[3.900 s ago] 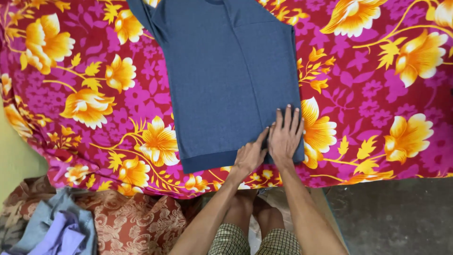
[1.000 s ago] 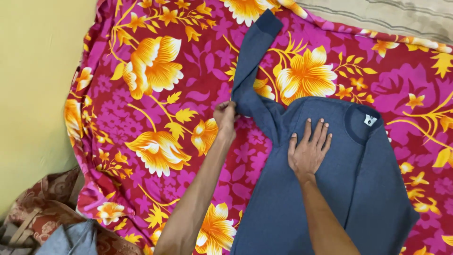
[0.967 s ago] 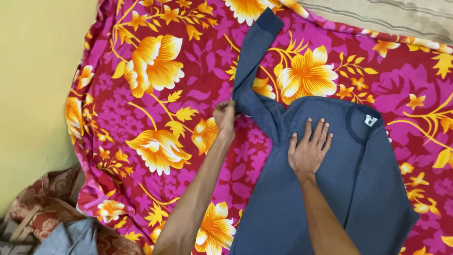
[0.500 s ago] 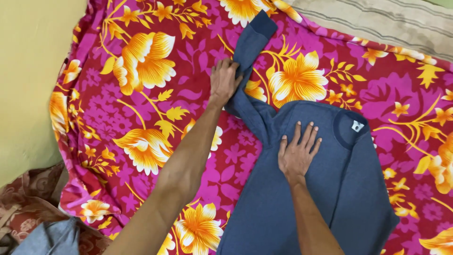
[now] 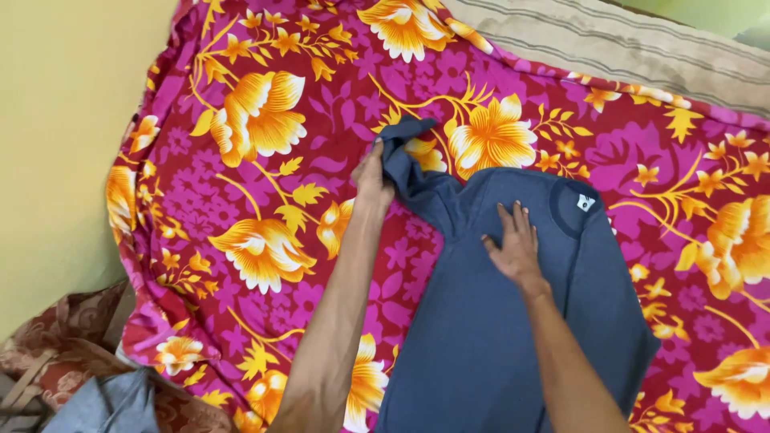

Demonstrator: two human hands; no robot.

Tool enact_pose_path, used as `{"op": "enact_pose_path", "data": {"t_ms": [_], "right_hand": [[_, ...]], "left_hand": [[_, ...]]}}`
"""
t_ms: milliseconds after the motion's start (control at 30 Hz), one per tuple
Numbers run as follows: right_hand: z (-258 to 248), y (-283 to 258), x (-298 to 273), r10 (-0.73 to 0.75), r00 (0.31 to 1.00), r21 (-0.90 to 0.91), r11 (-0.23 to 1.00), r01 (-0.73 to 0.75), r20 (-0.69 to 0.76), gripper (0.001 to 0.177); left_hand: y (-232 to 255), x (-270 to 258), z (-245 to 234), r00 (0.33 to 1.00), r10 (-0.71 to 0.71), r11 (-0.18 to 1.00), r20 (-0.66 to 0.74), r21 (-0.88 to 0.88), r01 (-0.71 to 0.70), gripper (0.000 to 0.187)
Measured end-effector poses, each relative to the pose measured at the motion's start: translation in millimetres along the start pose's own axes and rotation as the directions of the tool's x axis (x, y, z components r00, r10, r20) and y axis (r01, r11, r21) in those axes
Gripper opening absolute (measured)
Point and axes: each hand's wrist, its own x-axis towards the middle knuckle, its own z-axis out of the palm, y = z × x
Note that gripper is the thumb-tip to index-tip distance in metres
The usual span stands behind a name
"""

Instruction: Folding a blue sweatshirt on a bed.

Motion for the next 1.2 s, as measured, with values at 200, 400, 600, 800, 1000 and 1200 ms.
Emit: {"op": "enact_pose_path", "data": {"t_ms": [200,400,600,800,1000,1200], "right_hand": [[-11.3,10.8,-35.8,0.129,0.992,0.66,0.744,-0.106,0.014,0.065],[-73.2,-69.5,-135.9,0.152,0.839,0.765,-0.519,-0.382,0.523,0.077],[-5.1,-17.9,-217.3,0.252,0.947,0.882,-0.467,-0.062,0.201,0.079],[-52.3,-49.3,-303.9,0.282,0.737,0.519,-0.848,-0.108,0.614,0.098],[-4.5,-22.3,-350.6,0.255,0.908,0.777,-0.62,-0.11,0.332,0.055],[-24.9,-51.0,-408.8,0.156,0.986,0.987,-0.158,-0.032,0.057,0.048]], "left_hand": [[44.0,-141.2,63.9,0.69,0.194,0.45,0.697,0.562,-0.694,0.022],[51.8,-278.1,39.1,0.171,-0.372,-0.002,0.912,0.183,-0.983,0.022],[27.4,-343.1,-35.2,0.31,-0.348,-0.057,0.885,0.31,-0.949,0.035],[-3.3,-391.1,-86.3,0.544,-0.092,0.02,0.834,0.548,-0.836,0.039],[-25.6,-439.8,-121.1,0.859,0.04,0.369,0.511,0.791,-0.488,0.035],[-21.3,-479.2,-129.6,0.833,-0.552,0.802,-0.029,0.255,0.54,0.041]]}}
